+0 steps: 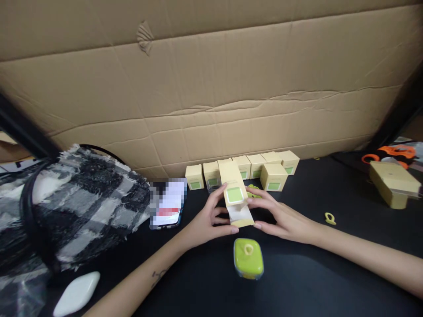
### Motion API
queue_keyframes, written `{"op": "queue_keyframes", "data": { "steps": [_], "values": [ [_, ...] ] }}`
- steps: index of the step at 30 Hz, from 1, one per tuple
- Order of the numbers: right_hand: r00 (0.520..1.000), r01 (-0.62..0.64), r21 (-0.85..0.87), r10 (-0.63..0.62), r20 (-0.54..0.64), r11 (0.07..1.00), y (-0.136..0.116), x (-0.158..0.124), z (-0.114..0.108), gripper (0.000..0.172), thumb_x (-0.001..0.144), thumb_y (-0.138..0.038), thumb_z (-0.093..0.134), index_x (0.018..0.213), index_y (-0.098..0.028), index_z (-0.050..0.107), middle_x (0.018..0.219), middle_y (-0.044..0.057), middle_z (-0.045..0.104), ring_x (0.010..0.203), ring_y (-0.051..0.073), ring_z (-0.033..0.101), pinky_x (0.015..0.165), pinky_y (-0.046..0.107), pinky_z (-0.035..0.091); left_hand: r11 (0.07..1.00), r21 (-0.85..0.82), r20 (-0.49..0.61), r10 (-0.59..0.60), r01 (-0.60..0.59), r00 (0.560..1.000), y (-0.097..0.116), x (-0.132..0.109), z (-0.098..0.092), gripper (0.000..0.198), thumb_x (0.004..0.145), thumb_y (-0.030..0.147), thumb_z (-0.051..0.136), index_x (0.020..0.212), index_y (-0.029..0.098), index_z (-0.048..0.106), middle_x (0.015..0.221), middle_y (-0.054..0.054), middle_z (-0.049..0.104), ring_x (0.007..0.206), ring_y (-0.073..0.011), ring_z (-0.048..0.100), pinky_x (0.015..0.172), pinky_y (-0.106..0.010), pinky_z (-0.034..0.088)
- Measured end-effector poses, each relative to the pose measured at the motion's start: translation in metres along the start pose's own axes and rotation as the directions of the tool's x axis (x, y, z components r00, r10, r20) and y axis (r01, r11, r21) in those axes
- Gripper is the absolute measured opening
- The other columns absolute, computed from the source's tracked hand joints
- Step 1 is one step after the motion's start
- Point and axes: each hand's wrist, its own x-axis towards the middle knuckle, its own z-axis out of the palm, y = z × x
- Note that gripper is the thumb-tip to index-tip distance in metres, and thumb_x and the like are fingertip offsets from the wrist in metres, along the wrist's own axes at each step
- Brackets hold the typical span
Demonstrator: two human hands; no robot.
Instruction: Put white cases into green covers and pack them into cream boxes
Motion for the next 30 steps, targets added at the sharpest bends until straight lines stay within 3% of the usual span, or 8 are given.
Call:
{"op": "queue_keyframes", "data": {
  "steps": [3,6,10,13,15,19,24,30],
  "values": [
    [0.999,0.041,-0.055,-0.041,0.003,0.998,-0.003,0.001,-0.002,0.035,0.097,-0.024,0.045,0.131,-0.028,0.043,0.146,0.013,0.032,0.117,0.024,0.058,0.091,0.041,0.055,1.0,-0.017,-0.052,-0.012,0.011,0.999,-0.001,0.002,0.0,0.09,0.069,0.011,0.079,0.137,0.051,0.033,0.154,-0.004,0.028,0.103,-0.023,0.062,0.081,-0.038,0.054],
    [0.997,0.073,-0.111,-0.073,0.01,0.991,-0.007,0.004,-0.003,0.03,0.097,-0.023,0.043,0.126,-0.024,0.051,0.142,0.013,0.033,0.11,0.022,0.06,0.087,0.037,0.056,0.999,-0.034,-0.076,-0.017,0.015,0.997,-0.001,0.003,0.001,0.092,0.066,0.01,0.081,0.137,0.047,0.035,0.15,-0.007,0.035,0.098,-0.0224,0.063,0.081,-0.039,0.054],
    [0.994,0.111,-0.207,-0.11,0.016,0.972,-0.007,0.006,-0.001,0.043,0.093,-0.02,0.045,0.135,-0.03,0.048,0.138,0.011,0.033,0.105,0.02,0.057,0.084,0.037,0.055,0.999,-0.035,-0.08,-0.015,0.012,0.997,-0.001,0.003,0.002,0.094,0.063,0.009,0.082,0.137,0.047,0.036,0.149,-0.007,0.035,0.098,-0.0223,0.063,0.083,-0.041,0.053],
    [0.988,0.155,-0.299,-0.154,0.029,0.942,-0.005,0.005,0.002,0.056,0.087,-0.015,0.048,0.139,-0.038,0.043,0.109,0.008,0.048,0.095,0.023,0.055,0.078,0.042,0.052,1.0,-0.016,-0.079,-0.012,0.01,0.997,-0.001,0.002,0.003,0.095,0.062,0.009,0.082,0.136,0.047,0.037,0.149,-0.005,0.033,0.094,-0.019,0.062,0.084,-0.04,0.053],
    [0.98,0.197,-0.339,-0.19,0.054,0.92,-0.006,0.006,0.004,0.061,0.084,-0.014,0.049,0.139,-0.039,0.044,0.092,0.006,0.049,0.086,0.023,0.053,0.074,0.042,0.05,1.0,-0.001,-0.078,-0.014,0.014,0.997,0.0,0.002,0.004,0.095,0.062,0.008,0.082,0.136,0.046,0.038,0.148,-0.006,0.036,0.09,-0.0172,0.062,0.083,-0.04,0.053],
    [0.973,0.228,-0.377,-0.225,0.052,0.898,-0.01,0.008,0.005,0.057,0.083,-0.014,0.047,0.136,-0.032,0.049,0.085,0.006,0.049,0.08,0.023,0.05,0.07,0.04,0.048,1.0,0.01,-0.082,-0.018,0.019,0.996,0.001,0.001,0.006,0.092,0.063,0.008,0.081,0.136,0.045,0.039,0.146,-0.006,0.039,0.087,-0.0166,0.063,0.08,-0.039,0.054],
    [0.977,0.179,-0.347,-0.208,-0.046,0.921,-0.009,0.006,0.005,0.041,0.089,-0.02,0.047,0.129,-0.027,0.05,0.087,0.006,0.049,0.078,0.022,0.05,0.068,0.037,0.049,0.999,-0.013,-0.099,-0.032,0.031,0.995,0.001,0.001,0.005,0.08,0.066,0.011,0.08,0.13,0.043,0.045,0.145,-0.005,0.039,0.085,-0.0151,0.064,0.077,-0.034,0.054],
    [0.981,0.073,-0.211,-0.109,-0.163,0.975,-0.002,0.004,0.005,0.035,0.093,-0.027,0.051,0.125,-0.017,0.04,0.087,0.005,0.054,0.072,0.017,0.055,0.064,0.03,0.052,0.998,-0.06,-0.085,-0.041,0.036,0.996,0.0,0.004,0.001,0.074,0.069,0.013,0.079,0.128,0.041,0.044,0.139,-0.004,0.044,0.085,-0.0117,0.064,0.075,-0.028,0.052]
  ]
}}
